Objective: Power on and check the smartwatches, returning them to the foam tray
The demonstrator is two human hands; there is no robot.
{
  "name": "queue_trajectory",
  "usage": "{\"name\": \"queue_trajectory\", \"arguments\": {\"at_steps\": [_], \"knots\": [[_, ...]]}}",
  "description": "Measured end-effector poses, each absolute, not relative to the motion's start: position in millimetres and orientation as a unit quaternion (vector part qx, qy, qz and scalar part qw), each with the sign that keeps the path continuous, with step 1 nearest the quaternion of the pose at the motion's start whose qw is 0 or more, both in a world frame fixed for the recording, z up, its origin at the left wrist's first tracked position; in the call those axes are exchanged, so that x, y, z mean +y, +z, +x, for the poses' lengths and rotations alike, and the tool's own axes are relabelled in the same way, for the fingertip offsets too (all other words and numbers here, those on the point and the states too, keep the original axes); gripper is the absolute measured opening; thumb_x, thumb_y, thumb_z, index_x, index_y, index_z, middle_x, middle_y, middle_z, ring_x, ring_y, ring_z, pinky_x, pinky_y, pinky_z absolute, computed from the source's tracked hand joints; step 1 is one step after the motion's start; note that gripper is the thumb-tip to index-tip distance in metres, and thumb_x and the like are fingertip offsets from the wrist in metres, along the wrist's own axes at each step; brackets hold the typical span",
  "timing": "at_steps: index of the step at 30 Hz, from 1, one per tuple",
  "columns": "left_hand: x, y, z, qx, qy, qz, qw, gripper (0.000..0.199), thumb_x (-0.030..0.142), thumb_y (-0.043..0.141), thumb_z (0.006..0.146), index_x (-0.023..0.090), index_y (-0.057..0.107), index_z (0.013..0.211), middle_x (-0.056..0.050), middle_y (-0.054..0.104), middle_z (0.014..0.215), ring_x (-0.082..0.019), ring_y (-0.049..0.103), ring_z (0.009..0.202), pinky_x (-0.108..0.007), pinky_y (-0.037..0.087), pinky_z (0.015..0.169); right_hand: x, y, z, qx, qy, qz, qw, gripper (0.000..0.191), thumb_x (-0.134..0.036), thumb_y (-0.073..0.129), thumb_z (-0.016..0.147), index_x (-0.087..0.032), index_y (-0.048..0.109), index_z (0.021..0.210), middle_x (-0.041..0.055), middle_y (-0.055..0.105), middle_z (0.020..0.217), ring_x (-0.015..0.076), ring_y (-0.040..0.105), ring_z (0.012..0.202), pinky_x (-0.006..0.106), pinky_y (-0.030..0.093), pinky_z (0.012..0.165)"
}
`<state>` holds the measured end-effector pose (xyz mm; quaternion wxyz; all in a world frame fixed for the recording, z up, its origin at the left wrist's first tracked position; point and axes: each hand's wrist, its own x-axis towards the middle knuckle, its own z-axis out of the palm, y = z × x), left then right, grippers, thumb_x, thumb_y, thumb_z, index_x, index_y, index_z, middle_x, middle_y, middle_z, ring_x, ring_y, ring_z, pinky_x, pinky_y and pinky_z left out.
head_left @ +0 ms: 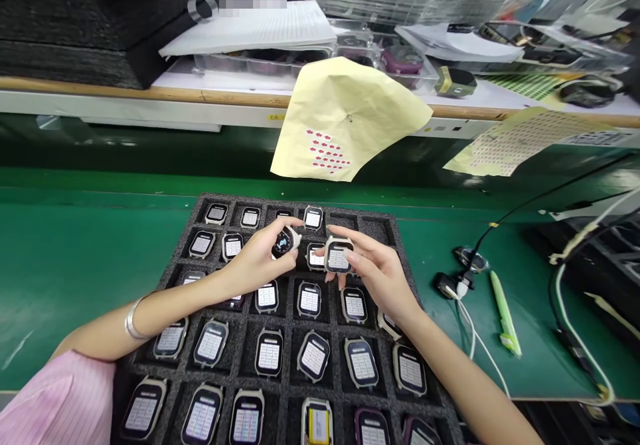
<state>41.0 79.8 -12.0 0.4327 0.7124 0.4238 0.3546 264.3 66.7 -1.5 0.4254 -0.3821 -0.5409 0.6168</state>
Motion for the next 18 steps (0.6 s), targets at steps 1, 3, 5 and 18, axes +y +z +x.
{"name": "queue_trajectory", "arguments": {"at_steps": [1,3,5,18], "knots": [[79.8,-12.5,41.3,0.418,0.36,0.71,0.437,0.038,0.018,0.054,0.084,0.02,0.05,0.122,-0.006,0.06,0.116,-0.022,0.057,0.106,-0.03,0.043,0.092,66.6,-1.8,264.5,-0.541,0.618,-0.38,0.426,0.038,-0.031,0.063,0.09,-0.02,0.058,0.126,0.009,0.073,0.097,0.0185,0.066,0.063,0.028,0.052,0.049],[80.1,-13.5,41.7,0.414,0.374,0.699,0.447,0.039,0.018,0.055,0.084,0.02,0.051,0.123,-0.005,0.061,0.108,-0.02,0.059,0.097,-0.029,0.044,0.087,66.5,-2.0,264.6,-0.541,0.62,-0.378,0.425,0.038,-0.031,0.063,0.09,-0.02,0.058,0.126,0.009,0.073,0.098,0.0184,0.066,0.063,0.028,0.051,0.049],[81.2,-14.2,41.8,0.418,0.391,0.681,0.457,0.039,0.02,0.057,0.084,0.02,0.052,0.122,-0.004,0.062,0.101,-0.019,0.059,0.09,-0.029,0.045,0.083,66.3,-1.9,264.3,-0.539,0.62,-0.38,0.426,0.038,-0.032,0.063,0.09,-0.02,0.058,0.126,0.0092,0.073,0.098,0.0188,0.066,0.063,0.028,0.051,0.048],[81.6,-13.4,42.6,0.412,0.391,0.66,0.492,0.049,0.019,0.057,0.085,0.017,0.045,0.133,-0.009,0.063,0.111,-0.02,0.059,0.098,-0.032,0.046,0.088,66.8,0.3,263.2,-0.534,0.616,-0.393,0.426,0.04,-0.033,0.063,0.09,-0.019,0.058,0.127,0.0096,0.073,0.097,0.0196,0.067,0.063,0.028,0.051,0.047]]}}
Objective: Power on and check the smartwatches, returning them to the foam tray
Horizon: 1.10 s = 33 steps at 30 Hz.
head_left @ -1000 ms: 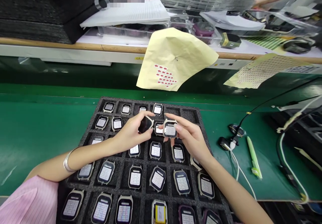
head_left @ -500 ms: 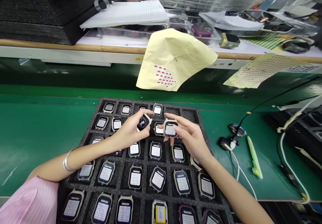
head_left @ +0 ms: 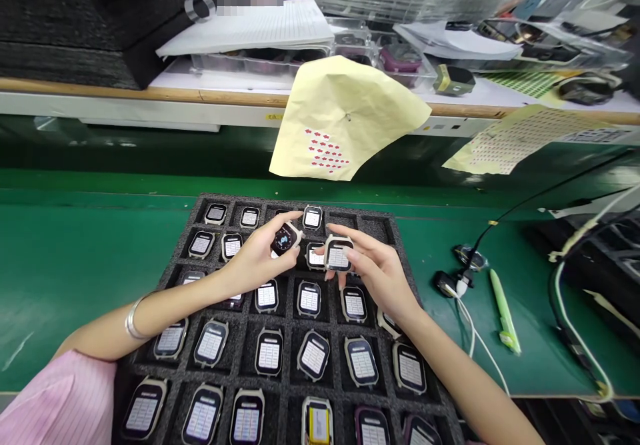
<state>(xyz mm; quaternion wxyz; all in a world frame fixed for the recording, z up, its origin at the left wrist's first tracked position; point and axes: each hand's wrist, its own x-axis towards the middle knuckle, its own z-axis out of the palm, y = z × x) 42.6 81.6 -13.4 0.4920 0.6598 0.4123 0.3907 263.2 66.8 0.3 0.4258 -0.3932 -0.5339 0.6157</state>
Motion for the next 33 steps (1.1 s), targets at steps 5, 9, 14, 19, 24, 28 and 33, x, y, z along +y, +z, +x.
{"name": "queue_trajectory", "arguments": {"at_steps": [5,9,14,19,24,28,33], "knots": [[81.8,-15.1,43.7,0.413,0.398,0.646,0.502,0.049,0.02,0.059,0.083,0.019,0.048,0.131,-0.007,0.065,0.107,-0.02,0.061,0.096,-0.032,0.047,0.087,66.4,0.8,262.3,-0.54,0.605,-0.406,0.421,0.044,-0.035,0.061,0.091,-0.019,0.056,0.132,0.0095,0.072,0.097,0.0203,0.067,0.065,0.028,0.052,0.046],[83.7,-14.8,43.4,0.414,0.393,0.659,0.49,0.045,0.021,0.059,0.083,0.02,0.05,0.128,-0.006,0.065,0.104,-0.02,0.062,0.094,-0.031,0.047,0.086,66.1,-0.6,262.5,-0.544,0.603,-0.408,0.416,0.044,-0.034,0.061,0.091,-0.019,0.056,0.132,0.0084,0.073,0.093,0.0202,0.067,0.065,0.028,0.052,0.047],[87.2,-13.0,40.1,0.435,0.377,0.683,0.45,0.042,0.02,0.056,0.085,0.018,0.049,0.126,-0.006,0.062,0.11,-0.02,0.059,0.099,-0.03,0.045,0.088,66.7,-1.2,262.8,-0.54,0.609,-0.404,0.417,0.042,-0.031,0.06,0.092,-0.018,0.055,0.132,0.0092,0.073,0.098,0.0179,0.067,0.063,0.026,0.052,0.047],[86.9,-11.7,40.5,0.419,0.379,0.684,0.461,0.039,0.02,0.056,0.085,0.017,0.049,0.123,-0.007,0.061,0.111,-0.02,0.059,0.099,-0.029,0.044,0.088,67.2,-1.0,262.3,-0.528,0.619,-0.404,0.419,0.042,-0.03,0.061,0.091,-0.018,0.056,0.131,0.0093,0.073,0.099,0.0186,0.067,0.064,0.027,0.052,0.047],[91.8,-10.9,40.2,0.43,0.406,0.659,0.465,0.043,0.021,0.058,0.085,0.015,0.047,0.126,-0.007,0.062,0.106,-0.02,0.059,0.097,-0.031,0.044,0.089,67.3,-2.0,262.0,-0.528,0.62,-0.4,0.42,0.041,-0.03,0.06,0.092,-0.018,0.056,0.13,0.0099,0.073,0.099,0.0185,0.067,0.065,0.026,0.052,0.047],[98.8,-12.4,37.6,0.437,0.414,0.655,0.456,0.037,0.017,0.059,0.081,0.015,0.054,0.118,-0.007,0.062,0.107,-0.021,0.059,0.101,-0.034,0.043,0.094,67.5,-3.2,262.7,-0.534,0.618,-0.394,0.421,0.042,-0.029,0.059,0.092,-0.016,0.054,0.131,0.0102,0.072,0.098,0.0184,0.067,0.065,0.026,0.052,0.047],[97.7,-10.3,37.2,0.448,0.422,0.627,0.478,0.041,0.02,0.059,0.082,0.015,0.051,0.121,-0.005,0.063,0.094,-0.021,0.063,0.096,-0.037,0.047,0.093,67.9,-3.1,262.8,-0.536,0.618,-0.392,0.421,0.043,-0.029,0.059,0.092,-0.015,0.054,0.132,0.0097,0.072,0.095,0.0184,0.067,0.065,0.025,0.052,0.046]]}}
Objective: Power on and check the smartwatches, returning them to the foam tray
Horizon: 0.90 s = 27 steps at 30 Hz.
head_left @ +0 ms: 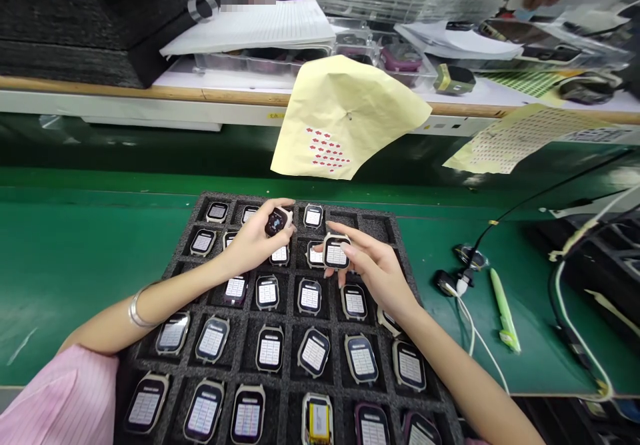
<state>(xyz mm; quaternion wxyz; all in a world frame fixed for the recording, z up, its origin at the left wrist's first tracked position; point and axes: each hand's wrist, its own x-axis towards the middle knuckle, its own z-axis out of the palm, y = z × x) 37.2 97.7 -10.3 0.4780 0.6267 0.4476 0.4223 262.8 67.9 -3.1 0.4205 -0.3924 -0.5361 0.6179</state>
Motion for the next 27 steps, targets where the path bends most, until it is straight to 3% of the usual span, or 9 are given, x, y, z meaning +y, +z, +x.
{"name": "queue_trajectory", "arguments": {"at_steps": [3,6,14,20,27], "knots": [[93.9,-4.7,40.5,0.458,0.413,0.577,0.535,0.053,0.025,0.06,0.083,0.016,0.042,0.132,-0.001,0.058,0.082,-0.018,0.065,0.076,-0.035,0.057,0.071,67.8,-2.7,262.3,-0.536,0.618,-0.396,0.418,0.042,-0.028,0.058,0.093,-0.016,0.054,0.132,0.0108,0.072,0.099,0.0177,0.067,0.064,0.025,0.052,0.047],[90.9,-0.5,45.9,0.448,0.411,0.524,0.597,0.064,0.026,0.065,0.079,0.015,0.036,0.135,-0.001,0.055,0.083,-0.017,0.064,0.07,-0.029,0.057,0.052,67.9,-2.8,262.5,-0.532,0.618,-0.399,0.419,0.042,-0.028,0.058,0.092,-0.016,0.054,0.133,0.0106,0.072,0.1,0.0176,0.067,0.065,0.025,0.052,0.047],[84.1,0.5,50.6,0.368,0.41,0.372,0.747,0.044,0.009,0.058,0.071,0.015,0.052,0.114,-0.008,0.065,0.096,-0.019,0.067,0.085,-0.036,0.058,0.074,69.7,-4.1,263.5,-0.515,0.622,-0.412,0.422,0.042,-0.028,0.057,0.092,-0.016,0.054,0.133,0.0059,0.07,0.082,0.0192,0.067,0.066,0.025,0.053,0.046],[82.1,2.0,50.6,0.345,0.409,0.361,0.764,0.045,0.007,0.055,0.068,0.016,0.052,0.112,-0.008,0.068,0.096,-0.022,0.067,0.092,-0.041,0.058,0.078,69.9,-3.9,263.8,-0.503,0.626,-0.416,0.426,0.04,-0.029,0.057,0.093,-0.017,0.056,0.132,0.006,0.069,0.082,0.0192,0.067,0.065,0.025,0.052,0.046],[79.5,-13.5,50.4,0.274,0.429,0.432,0.745,0.043,0.007,0.054,0.075,0.02,0.049,0.115,-0.005,0.066,0.1,-0.018,0.065,0.093,-0.036,0.059,0.078,70.6,-5.5,264.9,-0.505,0.625,-0.415,0.428,0.037,-0.029,0.056,0.093,-0.019,0.059,0.128,0.0059,0.069,0.08,0.02,0.067,0.065,0.026,0.052,0.045]]}}
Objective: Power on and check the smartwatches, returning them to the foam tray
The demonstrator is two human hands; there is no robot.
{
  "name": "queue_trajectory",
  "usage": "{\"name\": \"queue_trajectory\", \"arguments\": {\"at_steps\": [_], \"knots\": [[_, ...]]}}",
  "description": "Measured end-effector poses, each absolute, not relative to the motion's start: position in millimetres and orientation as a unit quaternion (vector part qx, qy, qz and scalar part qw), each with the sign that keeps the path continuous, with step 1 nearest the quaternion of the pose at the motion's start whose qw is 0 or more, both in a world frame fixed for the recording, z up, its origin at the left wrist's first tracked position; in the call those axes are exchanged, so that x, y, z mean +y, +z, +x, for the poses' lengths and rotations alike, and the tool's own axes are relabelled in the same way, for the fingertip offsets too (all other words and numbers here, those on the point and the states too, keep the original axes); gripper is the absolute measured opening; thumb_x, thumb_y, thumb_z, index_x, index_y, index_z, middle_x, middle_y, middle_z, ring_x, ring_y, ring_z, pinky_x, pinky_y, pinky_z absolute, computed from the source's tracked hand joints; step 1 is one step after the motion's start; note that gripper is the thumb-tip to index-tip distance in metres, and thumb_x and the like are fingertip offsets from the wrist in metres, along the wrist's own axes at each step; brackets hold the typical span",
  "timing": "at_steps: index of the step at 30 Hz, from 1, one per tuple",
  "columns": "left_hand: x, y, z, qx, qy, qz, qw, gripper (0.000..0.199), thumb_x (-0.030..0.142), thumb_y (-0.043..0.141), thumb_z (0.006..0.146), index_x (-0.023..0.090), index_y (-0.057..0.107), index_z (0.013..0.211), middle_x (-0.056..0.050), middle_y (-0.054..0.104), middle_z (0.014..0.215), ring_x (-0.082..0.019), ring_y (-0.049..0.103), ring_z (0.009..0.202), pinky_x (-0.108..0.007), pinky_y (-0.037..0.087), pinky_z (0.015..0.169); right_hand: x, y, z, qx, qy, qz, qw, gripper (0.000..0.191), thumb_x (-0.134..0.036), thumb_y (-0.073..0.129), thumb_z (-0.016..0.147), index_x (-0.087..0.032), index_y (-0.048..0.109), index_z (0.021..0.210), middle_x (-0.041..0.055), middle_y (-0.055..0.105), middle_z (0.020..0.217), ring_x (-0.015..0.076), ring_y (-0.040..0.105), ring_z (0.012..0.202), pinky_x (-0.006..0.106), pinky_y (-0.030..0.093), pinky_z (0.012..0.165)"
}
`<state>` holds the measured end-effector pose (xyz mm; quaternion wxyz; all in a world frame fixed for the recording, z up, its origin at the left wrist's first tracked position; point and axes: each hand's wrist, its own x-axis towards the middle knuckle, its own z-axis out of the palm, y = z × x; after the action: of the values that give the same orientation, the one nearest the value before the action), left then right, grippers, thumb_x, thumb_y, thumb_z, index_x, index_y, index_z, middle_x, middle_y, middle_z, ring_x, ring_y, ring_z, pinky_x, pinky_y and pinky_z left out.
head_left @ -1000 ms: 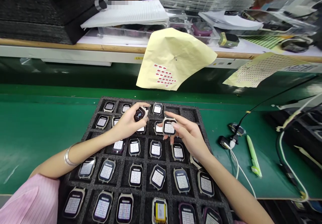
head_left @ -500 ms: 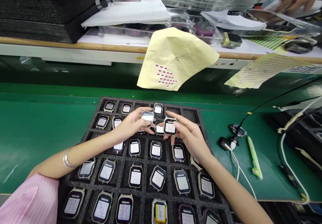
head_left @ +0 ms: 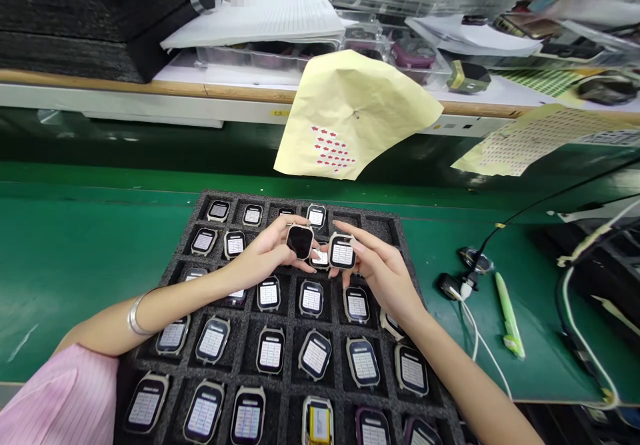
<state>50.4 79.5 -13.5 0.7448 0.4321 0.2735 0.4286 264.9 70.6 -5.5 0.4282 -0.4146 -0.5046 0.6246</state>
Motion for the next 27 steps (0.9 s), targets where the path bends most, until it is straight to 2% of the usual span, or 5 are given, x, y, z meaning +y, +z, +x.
{"name": "queue_trajectory", "arguments": {"at_steps": [4,11,18,21,27], "knots": [[78.1,-12.8,50.5,0.268,0.433,0.461,0.726,0.039,0.009,0.055,0.078,0.021,0.048,0.115,-0.005,0.064,0.102,-0.018,0.065,0.095,-0.034,0.06,0.077,70.9,-5.3,264.8,-0.502,0.627,-0.417,0.426,0.036,-0.029,0.056,0.093,-0.018,0.06,0.127,0.006,0.069,0.081,0.02,0.067,0.064,0.026,0.052,0.046],[78.1,-9.1,48.4,0.373,0.402,0.526,0.65,0.044,0.015,0.069,0.076,0.02,0.048,0.114,0.004,0.053,0.078,-0.006,0.052,0.05,-0.017,0.046,0.041,68.1,-4.4,264.1,-0.537,0.619,-0.41,0.4,0.043,-0.032,0.054,0.095,-0.02,0.05,0.137,0.0072,0.07,0.09,0.0193,0.067,0.068,0.027,0.054,0.05],[63.4,-7.6,51.4,0.296,0.383,0.558,0.674,0.066,0.014,0.065,0.082,0.03,0.032,0.136,-0.003,0.057,0.105,-0.017,0.063,0.09,-0.033,0.055,0.082,66.0,-4.1,259.5,-0.599,0.598,-0.392,0.36,0.045,-0.031,0.066,0.088,-0.024,0.056,0.131,0.0059,0.066,0.101,0.0126,0.06,0.061,0.027,0.056,0.057],[61.1,-5.4,49.9,0.314,0.395,0.651,0.567,0.06,0.024,0.069,0.083,0.03,0.039,0.135,-0.006,0.056,0.11,-0.022,0.06,0.1,-0.04,0.051,0.091,66.4,-5.9,258.3,-0.598,0.615,-0.373,0.353,0.04,-0.032,0.066,0.088,-0.025,0.059,0.127,0.0067,0.064,0.109,0.0121,0.06,0.061,0.028,0.056,0.058],[66.6,-0.4,47.8,0.306,0.426,0.776,0.351,0.057,0.039,0.083,0.067,0.027,0.058,0.117,-0.009,0.051,0.114,-0.028,0.049,0.112,-0.047,0.041,0.1,68.4,-11.0,256.7,-0.595,0.678,-0.292,0.319,0.037,-0.044,0.064,0.089,-0.021,0.066,0.118,0.005,0.068,0.092,0.0148,0.062,0.065,0.029,0.055,0.064]]}}
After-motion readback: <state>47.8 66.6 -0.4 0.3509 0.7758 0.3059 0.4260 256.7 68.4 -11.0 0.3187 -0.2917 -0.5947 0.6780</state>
